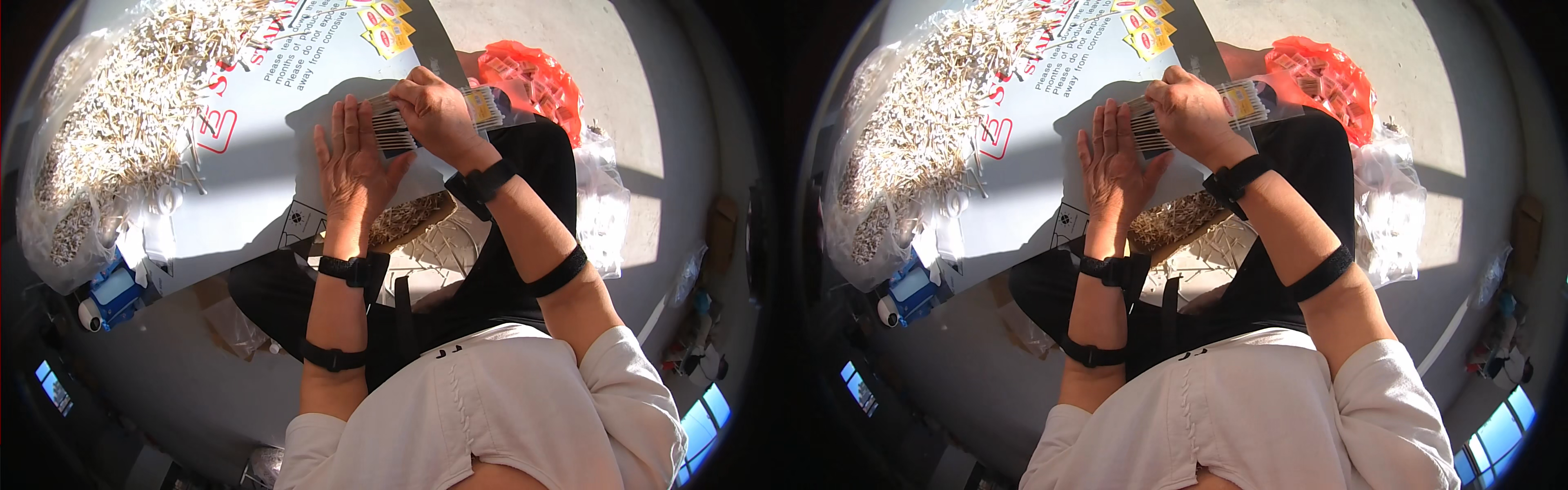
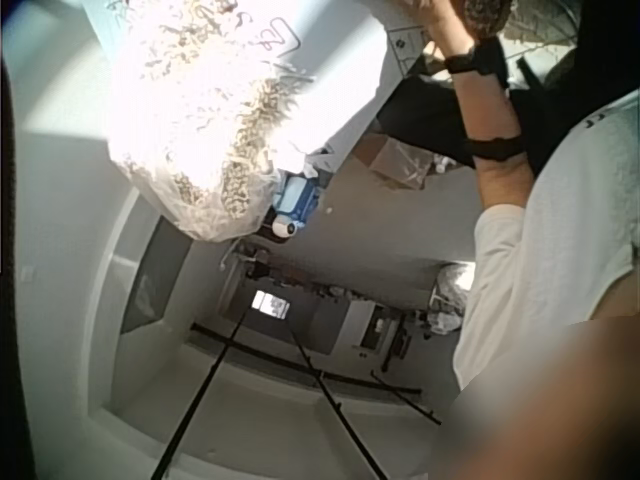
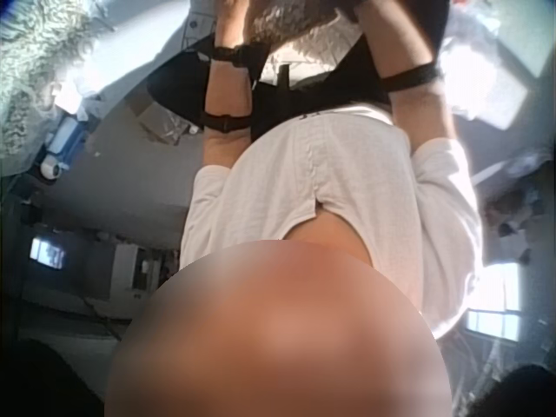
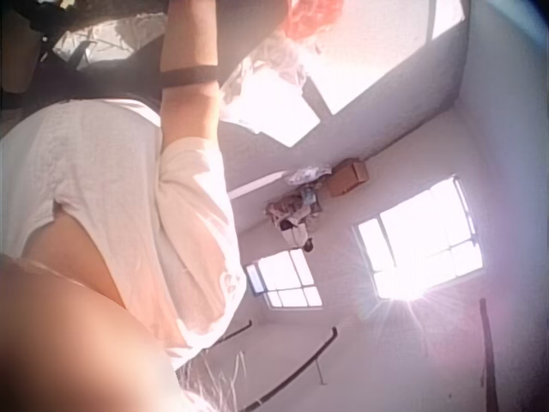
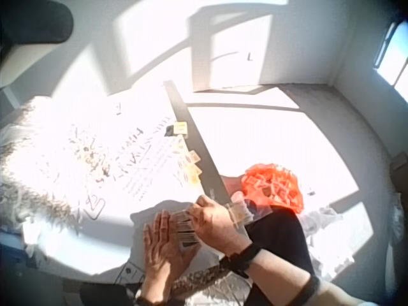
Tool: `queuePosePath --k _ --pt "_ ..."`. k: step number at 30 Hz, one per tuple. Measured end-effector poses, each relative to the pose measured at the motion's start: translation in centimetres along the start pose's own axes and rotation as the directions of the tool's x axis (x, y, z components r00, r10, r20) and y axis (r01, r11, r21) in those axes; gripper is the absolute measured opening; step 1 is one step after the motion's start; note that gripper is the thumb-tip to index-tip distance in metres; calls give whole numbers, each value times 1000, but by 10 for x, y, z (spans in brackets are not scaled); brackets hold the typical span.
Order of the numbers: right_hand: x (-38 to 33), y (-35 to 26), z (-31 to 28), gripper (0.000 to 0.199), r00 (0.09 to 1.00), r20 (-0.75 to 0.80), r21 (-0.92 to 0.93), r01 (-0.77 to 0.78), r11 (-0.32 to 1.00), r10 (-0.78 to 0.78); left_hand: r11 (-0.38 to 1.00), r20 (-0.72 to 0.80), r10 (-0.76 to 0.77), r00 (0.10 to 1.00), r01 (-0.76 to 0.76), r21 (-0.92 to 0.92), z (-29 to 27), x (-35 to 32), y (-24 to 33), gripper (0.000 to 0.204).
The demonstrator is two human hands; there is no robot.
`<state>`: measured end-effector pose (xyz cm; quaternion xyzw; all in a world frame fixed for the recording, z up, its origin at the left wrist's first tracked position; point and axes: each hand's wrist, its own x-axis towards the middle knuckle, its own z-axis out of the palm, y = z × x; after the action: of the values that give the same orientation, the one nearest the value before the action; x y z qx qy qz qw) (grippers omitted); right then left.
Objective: Organizing and placing small swabs into a display holder.
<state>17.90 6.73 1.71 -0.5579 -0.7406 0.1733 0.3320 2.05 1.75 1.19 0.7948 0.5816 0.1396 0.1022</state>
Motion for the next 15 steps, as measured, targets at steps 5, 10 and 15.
queuePosePath --k 5,10,15 --pt "5 2 0 7 998 68 28 -15 1000 13 1000 -18 4 1000 -4 -2 0 -2 -2 91" --pt "40 16 12 6 989 117 -81 100 992 -90 998 -46 48 998 -47 30 0 -2 -2 87" --pt "71 11 9 11 969 229 -248 154 957 -96 998 -21 26 999 -24 58 6 -4 1 80"
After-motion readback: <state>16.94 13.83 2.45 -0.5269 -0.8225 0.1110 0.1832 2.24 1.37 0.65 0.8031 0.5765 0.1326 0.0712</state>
